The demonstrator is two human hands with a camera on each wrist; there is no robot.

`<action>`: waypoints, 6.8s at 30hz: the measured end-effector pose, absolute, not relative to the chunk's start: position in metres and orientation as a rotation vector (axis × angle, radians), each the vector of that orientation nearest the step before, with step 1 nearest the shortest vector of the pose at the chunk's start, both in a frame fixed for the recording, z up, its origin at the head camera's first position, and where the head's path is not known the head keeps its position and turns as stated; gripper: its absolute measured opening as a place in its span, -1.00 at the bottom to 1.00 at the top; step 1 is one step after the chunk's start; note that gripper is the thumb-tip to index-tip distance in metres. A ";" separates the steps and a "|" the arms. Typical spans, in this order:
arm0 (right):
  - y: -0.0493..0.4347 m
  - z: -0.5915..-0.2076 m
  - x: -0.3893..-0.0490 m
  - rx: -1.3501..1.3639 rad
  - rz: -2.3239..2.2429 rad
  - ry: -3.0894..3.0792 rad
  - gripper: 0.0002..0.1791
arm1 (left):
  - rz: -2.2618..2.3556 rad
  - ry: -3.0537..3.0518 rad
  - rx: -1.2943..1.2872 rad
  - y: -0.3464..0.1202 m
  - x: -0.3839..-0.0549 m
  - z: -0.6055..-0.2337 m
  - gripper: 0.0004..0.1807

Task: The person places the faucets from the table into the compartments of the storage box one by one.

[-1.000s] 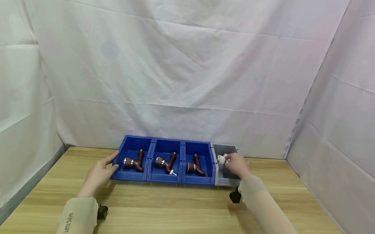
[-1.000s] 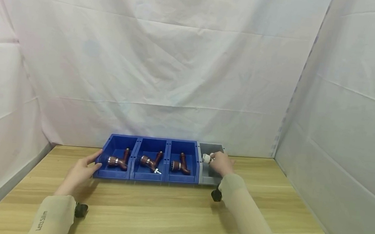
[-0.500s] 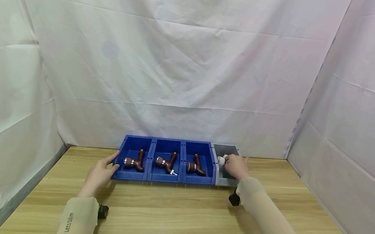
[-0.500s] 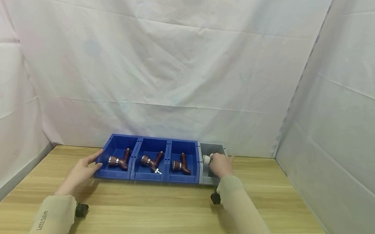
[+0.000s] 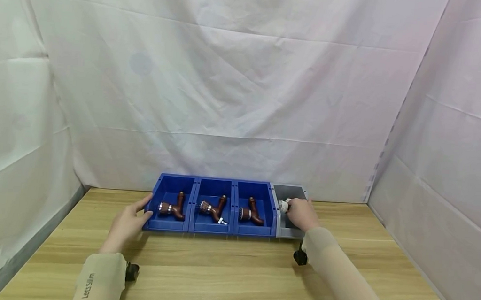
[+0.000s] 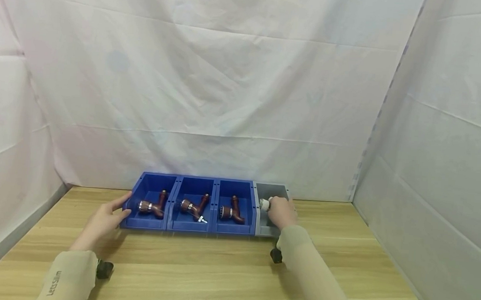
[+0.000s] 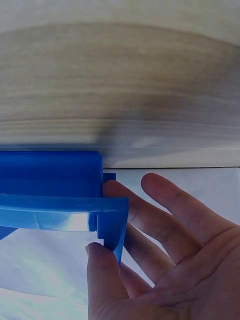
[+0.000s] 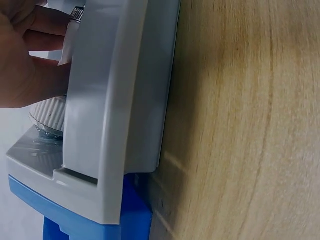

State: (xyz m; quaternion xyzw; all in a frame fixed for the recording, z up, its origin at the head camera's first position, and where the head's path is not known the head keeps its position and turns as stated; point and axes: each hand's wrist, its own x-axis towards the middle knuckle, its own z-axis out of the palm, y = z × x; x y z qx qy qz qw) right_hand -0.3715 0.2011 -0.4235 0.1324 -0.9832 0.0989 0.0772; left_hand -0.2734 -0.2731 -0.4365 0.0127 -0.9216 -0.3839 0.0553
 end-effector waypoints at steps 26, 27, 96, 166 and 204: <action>0.198 -0.435 -0.374 0.303 0.378 -2.999 -0.72 | -1.198 -2.787 0.043 -0.274 -0.274 -0.439 -0.38; 0.198 -0.435 -0.373 0.305 0.378 -2.998 -0.72 | -1.198 -2.784 0.040 -0.274 -0.274 -0.439 -0.38; 0.205 -0.425 -0.373 0.206 0.907 -2.905 -0.69 | -1.205 -2.804 0.052 -0.272 -0.274 -0.435 -0.37; 0.212 -0.416 -0.371 0.179 0.948 -2.797 -0.51 | -1.212 -2.799 0.025 -0.276 -0.276 -0.437 -0.37; 0.218 -0.409 -0.376 0.151 1.209 -3.000 -0.51 | -1.226 -2.769 0.020 -0.277 -0.273 -0.439 -0.38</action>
